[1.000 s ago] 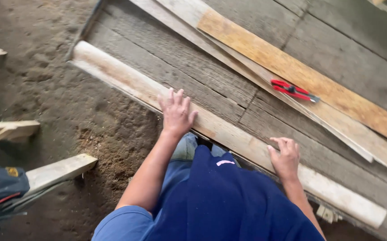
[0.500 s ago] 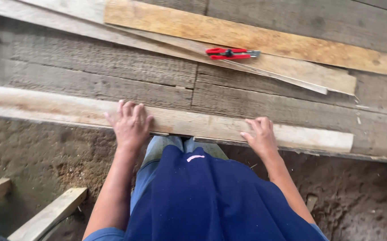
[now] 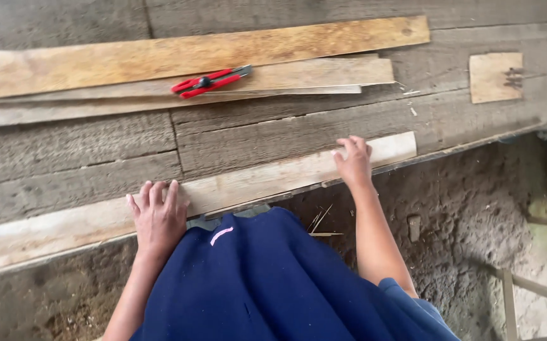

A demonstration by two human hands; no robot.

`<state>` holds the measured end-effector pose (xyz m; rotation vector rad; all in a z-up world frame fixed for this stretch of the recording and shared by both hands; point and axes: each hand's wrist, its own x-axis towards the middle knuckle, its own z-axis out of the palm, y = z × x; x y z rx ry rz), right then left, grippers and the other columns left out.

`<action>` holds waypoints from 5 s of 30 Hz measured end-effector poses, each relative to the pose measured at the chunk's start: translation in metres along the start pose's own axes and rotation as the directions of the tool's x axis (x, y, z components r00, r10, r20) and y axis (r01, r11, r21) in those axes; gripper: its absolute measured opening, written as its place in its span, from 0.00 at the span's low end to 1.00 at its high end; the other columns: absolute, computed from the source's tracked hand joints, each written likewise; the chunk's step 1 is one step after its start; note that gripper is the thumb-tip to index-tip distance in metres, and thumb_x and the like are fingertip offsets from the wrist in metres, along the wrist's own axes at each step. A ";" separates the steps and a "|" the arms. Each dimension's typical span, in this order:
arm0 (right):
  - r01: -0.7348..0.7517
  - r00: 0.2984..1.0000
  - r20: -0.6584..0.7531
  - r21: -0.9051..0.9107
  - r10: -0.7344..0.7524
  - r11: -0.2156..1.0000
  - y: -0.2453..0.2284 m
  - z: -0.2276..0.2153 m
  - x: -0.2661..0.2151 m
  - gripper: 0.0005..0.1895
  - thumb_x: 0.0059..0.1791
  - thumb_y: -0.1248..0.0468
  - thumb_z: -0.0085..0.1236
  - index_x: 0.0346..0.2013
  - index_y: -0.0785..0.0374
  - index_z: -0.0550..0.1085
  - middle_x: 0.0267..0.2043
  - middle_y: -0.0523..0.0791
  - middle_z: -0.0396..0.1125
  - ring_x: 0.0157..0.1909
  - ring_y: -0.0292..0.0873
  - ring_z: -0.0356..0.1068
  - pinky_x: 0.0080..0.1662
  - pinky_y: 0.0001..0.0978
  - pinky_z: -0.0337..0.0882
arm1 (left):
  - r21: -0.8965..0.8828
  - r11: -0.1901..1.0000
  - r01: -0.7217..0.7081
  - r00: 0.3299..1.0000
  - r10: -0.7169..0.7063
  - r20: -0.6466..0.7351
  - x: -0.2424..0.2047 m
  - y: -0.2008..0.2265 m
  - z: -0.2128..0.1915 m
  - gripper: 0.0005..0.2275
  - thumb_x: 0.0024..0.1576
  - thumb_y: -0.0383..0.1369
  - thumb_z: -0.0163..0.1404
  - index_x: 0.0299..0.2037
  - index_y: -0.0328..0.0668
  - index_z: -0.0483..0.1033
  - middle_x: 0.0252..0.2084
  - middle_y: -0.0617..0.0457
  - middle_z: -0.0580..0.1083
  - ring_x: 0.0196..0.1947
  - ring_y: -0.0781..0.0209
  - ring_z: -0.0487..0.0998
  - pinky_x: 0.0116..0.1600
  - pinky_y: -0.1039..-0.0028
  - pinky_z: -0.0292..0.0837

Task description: The person handles several wooden planks on a workbench, aligning and inspecting them. They use a red utility knife to score a plank and then rub the scored area with a small abrasive block. The person continues to move and inspect planks throughout the clip.

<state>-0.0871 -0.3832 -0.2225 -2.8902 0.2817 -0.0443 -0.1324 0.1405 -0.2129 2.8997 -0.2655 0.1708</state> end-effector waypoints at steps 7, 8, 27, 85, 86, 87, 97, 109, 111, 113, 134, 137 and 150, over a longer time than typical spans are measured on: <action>-0.441 0.897 0.010 -0.009 0.441 0.897 0.091 -0.028 0.036 0.26 0.46 0.54 0.59 0.60 0.48 0.74 0.67 0.54 0.58 0.62 0.68 0.62 0.61 0.64 0.61 | -0.006 0.999 -0.051 0.996 0.052 0.078 0.016 0.046 0.021 0.27 0.53 0.46 0.56 0.64 0.54 0.72 0.57 0.52 0.68 0.66 0.47 0.66 0.66 0.34 0.61; -0.441 0.898 0.015 -0.002 0.441 0.898 0.102 -0.030 0.037 0.26 0.46 0.54 0.59 0.60 0.48 0.74 0.67 0.54 0.58 0.62 0.68 0.62 0.61 0.64 0.61 | 0.002 0.999 -0.052 0.996 0.051 0.079 0.018 0.052 0.019 0.27 0.53 0.46 0.56 0.64 0.54 0.72 0.57 0.52 0.68 0.66 0.47 0.66 0.66 0.34 0.61; -0.528 0.837 0.075 -0.144 0.542 0.837 0.092 -0.064 0.060 0.38 0.53 0.45 0.51 0.74 0.58 0.60 0.73 0.60 0.50 0.74 0.71 0.40 0.66 0.76 0.33 | 0.025 0.970 0.242 0.962 -0.244 0.120 0.021 0.086 0.030 0.24 0.51 0.40 0.60 0.60 0.56 0.72 0.63 0.54 0.64 0.67 0.47 0.64 0.65 0.36 0.65; 0.477 0.864 -0.154 -0.050 -0.479 0.877 -0.206 -0.093 0.215 0.14 0.53 0.41 0.55 0.50 0.37 0.75 0.34 0.32 0.57 0.41 0.38 0.61 0.47 0.39 0.57 | -0.766 -0.044 0.642 0.764 -0.048 0.643 0.253 0.165 0.078 0.13 0.60 0.46 0.56 0.44 0.50 0.84 0.35 0.47 0.82 0.30 0.57 0.85 0.33 0.78 0.72; 0.468 0.868 -0.160 -0.057 -0.471 0.882 -0.197 -0.101 0.215 0.14 0.53 0.41 0.55 0.50 0.37 0.75 0.34 0.32 0.57 0.41 0.38 0.61 0.47 0.39 0.57 | -0.767 -0.040 0.640 0.767 -0.035 0.641 0.253 0.164 0.041 0.13 0.60 0.46 0.56 0.44 0.50 0.84 0.35 0.47 0.82 0.30 0.57 0.85 0.33 0.78 0.72; 0.480 0.846 -0.230 -0.068 -0.481 0.875 -0.187 -0.109 0.214 0.13 0.53 0.40 0.56 0.42 0.40 0.74 0.32 0.33 0.58 0.39 0.39 0.62 0.46 0.38 0.58 | -0.918 0.159 0.364 0.915 -0.243 0.321 0.252 0.163 0.005 0.07 0.59 0.38 0.58 0.42 0.48 0.84 0.33 0.49 0.81 0.32 0.54 0.82 0.37 0.74 0.73; 0.506 0.809 -0.302 -0.076 -0.504 0.859 -0.001 -0.144 0.196 0.22 0.51 0.43 0.62 0.20 0.48 0.68 0.23 0.40 0.62 0.35 0.48 0.67 0.47 0.42 0.61 | -0.170 0.979 -0.108 0.944 0.047 -0.327 0.249 0.253 0.010 0.14 0.56 0.52 0.56 0.42 0.57 0.80 0.33 0.60 0.74 0.39 0.58 0.75 0.65 0.44 0.58; 0.203 0.659 -0.732 -0.051 -0.174 0.978 0.257 -0.215 0.122 0.07 0.51 0.63 0.61 0.44 0.56 0.75 0.42 0.41 0.67 0.54 0.46 0.68 0.60 0.45 0.62 | -0.383 0.870 0.311 0.897 -0.135 0.421 0.233 0.513 0.059 0.17 0.56 0.60 0.50 0.31 0.62 0.78 0.30 0.56 0.78 0.39 0.48 0.82 0.42 0.56 0.77; 0.002 0.700 -0.695 0.232 0.164 0.973 0.297 -0.201 0.106 0.12 0.50 0.61 0.61 0.46 0.57 0.70 0.45 0.43 0.60 0.52 0.49 0.62 0.57 0.47 0.61 | -0.364 0.884 0.294 0.891 -0.116 0.439 0.236 0.532 0.064 0.17 0.57 0.60 0.49 0.31 0.62 0.78 0.31 0.56 0.78 0.40 0.49 0.82 0.44 0.57 0.78; -0.201 0.666 -0.563 0.495 0.489 0.845 0.315 -0.196 0.096 0.18 0.49 0.60 0.62 0.48 0.57 0.64 0.48 0.46 0.52 0.51 0.51 0.55 0.54 0.49 0.60 | -0.338 0.900 0.275 0.880 -0.094 0.465 0.237 0.546 0.066 0.18 0.57 0.61 0.49 0.32 0.62 0.78 0.32 0.56 0.79 0.41 0.50 0.82 0.45 0.58 0.78; -0.188 0.748 0.255 0.967 0.613 -0.172 0.492 -0.175 0.078 0.20 0.51 0.68 0.60 0.54 0.63 0.62 0.43 0.49 0.66 0.36 0.49 0.74 0.37 0.49 0.81 | -0.437 0.836 0.331 0.681 0.109 0.725 0.253 0.727 0.090 0.19 0.63 0.49 0.42 0.58 0.58 0.79 0.56 0.47 0.79 0.59 0.40 0.75 0.63 0.52 0.71; -0.226 0.714 0.299 0.954 0.634 -0.195 0.570 -0.192 0.113 0.23 0.50 0.67 0.61 0.58 0.62 0.63 0.46 0.50 0.66 0.39 0.53 0.74 0.40 0.50 0.80 | -0.447 0.869 0.211 0.690 0.191 0.698 0.280 0.787 0.092 0.22 0.61 0.43 0.44 0.66 0.56 0.71 0.63 0.43 0.74 0.63 0.37 0.72 0.66 0.48 0.68; 0.104 0.907 -0.420 0.184 -0.018 0.977 0.736 -0.215 0.172 0.28 0.46 0.58 0.66 0.59 0.55 0.71 0.64 0.49 0.59 0.70 0.58 0.52 0.71 0.57 0.43 | -0.392 0.920 0.026 0.903 0.147 0.403 0.282 0.966 0.244 0.14 0.64 0.47 0.40 0.56 0.70 0.75 0.53 0.62 0.76 0.58 0.59 0.75 0.61 0.65 0.65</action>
